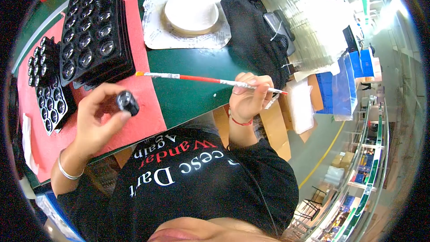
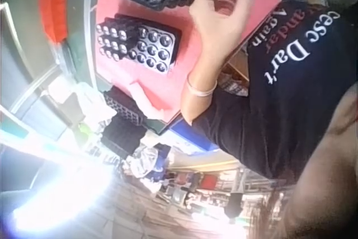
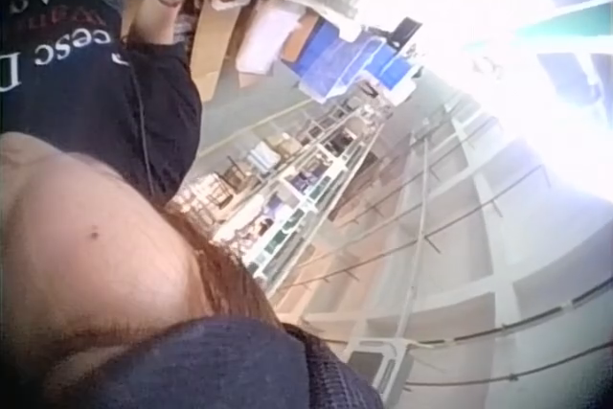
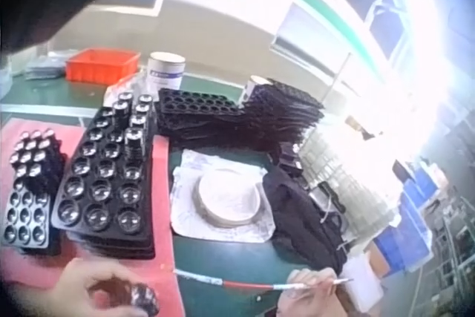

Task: Applying adhesive to black cylindrical bulb components using a brush on an assembly line.

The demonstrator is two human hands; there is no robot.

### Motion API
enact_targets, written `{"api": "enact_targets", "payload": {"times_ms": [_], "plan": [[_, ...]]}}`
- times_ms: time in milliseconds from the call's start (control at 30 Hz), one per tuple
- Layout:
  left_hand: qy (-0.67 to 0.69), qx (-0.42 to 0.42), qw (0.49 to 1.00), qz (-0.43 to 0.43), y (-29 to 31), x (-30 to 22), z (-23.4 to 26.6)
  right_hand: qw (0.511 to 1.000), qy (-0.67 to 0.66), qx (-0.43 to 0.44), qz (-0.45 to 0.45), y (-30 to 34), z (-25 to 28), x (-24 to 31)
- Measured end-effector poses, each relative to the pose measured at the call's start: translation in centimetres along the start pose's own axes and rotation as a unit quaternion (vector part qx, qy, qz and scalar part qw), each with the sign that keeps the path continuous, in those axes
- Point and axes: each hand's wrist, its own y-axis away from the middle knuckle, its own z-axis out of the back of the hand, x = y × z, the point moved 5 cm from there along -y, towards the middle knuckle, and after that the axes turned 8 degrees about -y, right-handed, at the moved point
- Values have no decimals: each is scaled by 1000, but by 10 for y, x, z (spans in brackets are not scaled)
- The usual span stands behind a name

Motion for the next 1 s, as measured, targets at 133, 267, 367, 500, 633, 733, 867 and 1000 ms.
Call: {"api": "enact_targets", "payload": {"times_ms": [133,267,367,500,633,733,867,1000], "plan": [[-243,-33,947,-208,15,-44,14,998,58,6,-5,0,-2,2],[-345,-150,892,-250,40,-57,45,997,72,-11,6,1,-2,2],[-374,-278,866,-182,64,-47,80,998,70,-7,8,1,0,2],[-410,-385,822,-83,90,-19,118,998,68,-15,1,3,5,2],[-365,-444,818,32,102,12,147,999,36,-14,-6,3,2,2],[-327,-459,825,46,98,24,165,1000,29,10,-1,3,-2,2],[-319,-453,827,98,91,33,176,998,57,-9,13,3,2,3],[-389,-445,795,136,88,32,178,997,68,-8,24,4,4,3]]}}
